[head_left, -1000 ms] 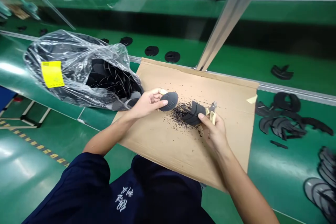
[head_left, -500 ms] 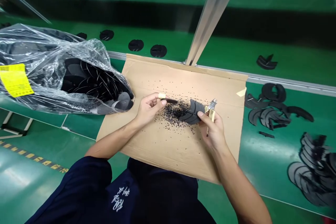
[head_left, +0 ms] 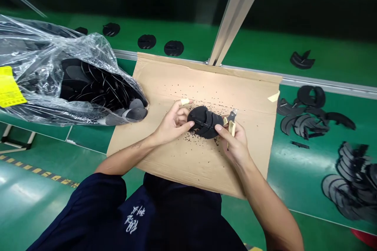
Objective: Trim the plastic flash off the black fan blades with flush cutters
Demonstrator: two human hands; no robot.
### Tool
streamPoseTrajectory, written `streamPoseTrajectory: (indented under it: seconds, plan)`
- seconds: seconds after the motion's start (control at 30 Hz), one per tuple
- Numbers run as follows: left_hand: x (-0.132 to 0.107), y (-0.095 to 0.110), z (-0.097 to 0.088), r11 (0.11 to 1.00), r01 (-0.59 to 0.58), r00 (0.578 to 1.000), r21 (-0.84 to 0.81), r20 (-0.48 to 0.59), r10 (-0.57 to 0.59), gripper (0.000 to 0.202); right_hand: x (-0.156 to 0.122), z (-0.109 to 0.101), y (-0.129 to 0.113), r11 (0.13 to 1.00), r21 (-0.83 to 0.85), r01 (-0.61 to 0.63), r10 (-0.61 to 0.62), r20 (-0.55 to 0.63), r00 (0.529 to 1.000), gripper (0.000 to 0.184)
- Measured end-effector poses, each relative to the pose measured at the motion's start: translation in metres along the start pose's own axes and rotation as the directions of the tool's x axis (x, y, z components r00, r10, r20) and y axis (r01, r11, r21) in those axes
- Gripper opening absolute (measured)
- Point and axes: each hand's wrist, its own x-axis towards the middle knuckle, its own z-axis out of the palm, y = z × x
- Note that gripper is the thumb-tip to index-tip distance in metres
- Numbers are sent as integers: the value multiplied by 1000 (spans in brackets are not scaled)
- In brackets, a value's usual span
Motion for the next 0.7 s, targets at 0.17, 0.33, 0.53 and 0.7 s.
streamPoseTrajectory:
  seconds: [0.17,0.33,0.53,0.7]
  plan:
    - [-6,1,1,999,41,993,29,106,-44,39,-2,3,3,997,-49,55,-53,45,998,49]
    - [-6,-3,1,999,-29,990,40,139,23,39,-3,5,2,993,-74,87,-81,86,993,49]
    - [-5,-4,1,999,-33,989,3,142,32,33,-3,4,2,989,-74,125,-115,118,986,48]
    - [-6,-6,2,1000,-8,998,29,63,6,26,-3,2,0,985,-117,124,-109,127,986,49]
